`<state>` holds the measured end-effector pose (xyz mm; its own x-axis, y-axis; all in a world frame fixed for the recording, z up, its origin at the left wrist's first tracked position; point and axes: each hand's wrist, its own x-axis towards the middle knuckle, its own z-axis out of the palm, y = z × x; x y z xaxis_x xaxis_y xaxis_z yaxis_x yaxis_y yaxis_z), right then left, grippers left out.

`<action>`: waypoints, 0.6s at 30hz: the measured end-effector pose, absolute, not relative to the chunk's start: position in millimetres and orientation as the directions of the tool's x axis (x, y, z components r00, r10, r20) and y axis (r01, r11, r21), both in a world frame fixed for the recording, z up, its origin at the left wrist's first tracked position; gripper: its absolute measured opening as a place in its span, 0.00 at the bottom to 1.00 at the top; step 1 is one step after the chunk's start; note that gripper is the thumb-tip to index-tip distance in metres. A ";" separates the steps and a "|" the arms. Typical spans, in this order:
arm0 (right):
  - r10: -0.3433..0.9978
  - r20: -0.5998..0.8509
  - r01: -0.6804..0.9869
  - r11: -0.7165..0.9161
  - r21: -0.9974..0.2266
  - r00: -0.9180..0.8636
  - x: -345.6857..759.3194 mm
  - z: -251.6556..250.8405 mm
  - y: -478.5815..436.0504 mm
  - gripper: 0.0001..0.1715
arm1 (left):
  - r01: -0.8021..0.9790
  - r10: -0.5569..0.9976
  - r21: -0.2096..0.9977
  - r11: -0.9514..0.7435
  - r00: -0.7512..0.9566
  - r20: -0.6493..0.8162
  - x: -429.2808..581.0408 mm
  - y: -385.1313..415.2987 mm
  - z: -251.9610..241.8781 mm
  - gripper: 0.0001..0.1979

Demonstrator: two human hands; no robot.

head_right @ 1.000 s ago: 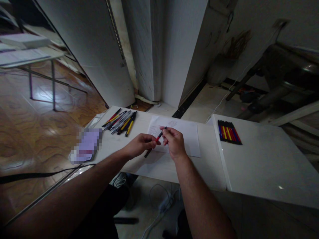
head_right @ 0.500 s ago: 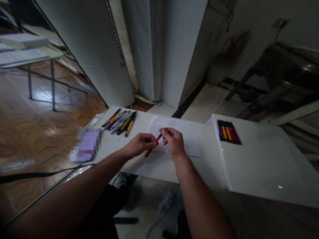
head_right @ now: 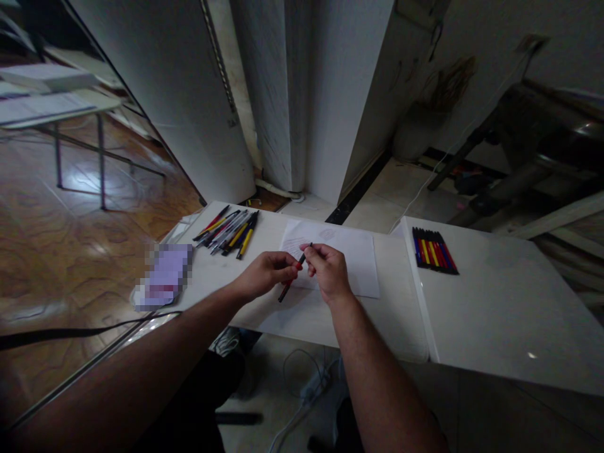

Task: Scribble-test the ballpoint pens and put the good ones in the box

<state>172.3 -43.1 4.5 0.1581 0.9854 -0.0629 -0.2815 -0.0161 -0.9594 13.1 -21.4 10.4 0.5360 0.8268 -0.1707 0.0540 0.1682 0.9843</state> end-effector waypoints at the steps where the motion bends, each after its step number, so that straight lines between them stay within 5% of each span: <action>1: 0.987 -0.053 -0.272 -0.010 -0.962 0.152 171.9 4.7 -43.5 0.15 | 0.012 0.838 0.982 0.188 0.519 -0.166 13.3 -20.2 9.9 0.12; 10: 0.998 -0.054 -0.109 -0.055 -0.993 -0.013 169.7 5.3 -48.3 0.18 | -0.386 0.944 0.863 0.327 0.168 -0.283 3.1 -1.2 11.4 0.13; 18: 0.997 -0.049 -0.077 -0.053 -0.996 -0.053 165.3 2.8 -48.8 0.16 | -0.448 0.946 0.835 0.319 0.203 -0.252 2.5 -4.8 16.0 0.12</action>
<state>165.3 -48.8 2.8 -0.0533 0.9974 -0.0491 -0.0770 -0.0531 -0.9956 2.5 -4.8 16.0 0.2033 0.9461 -0.2520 -0.4481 0.3187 0.8352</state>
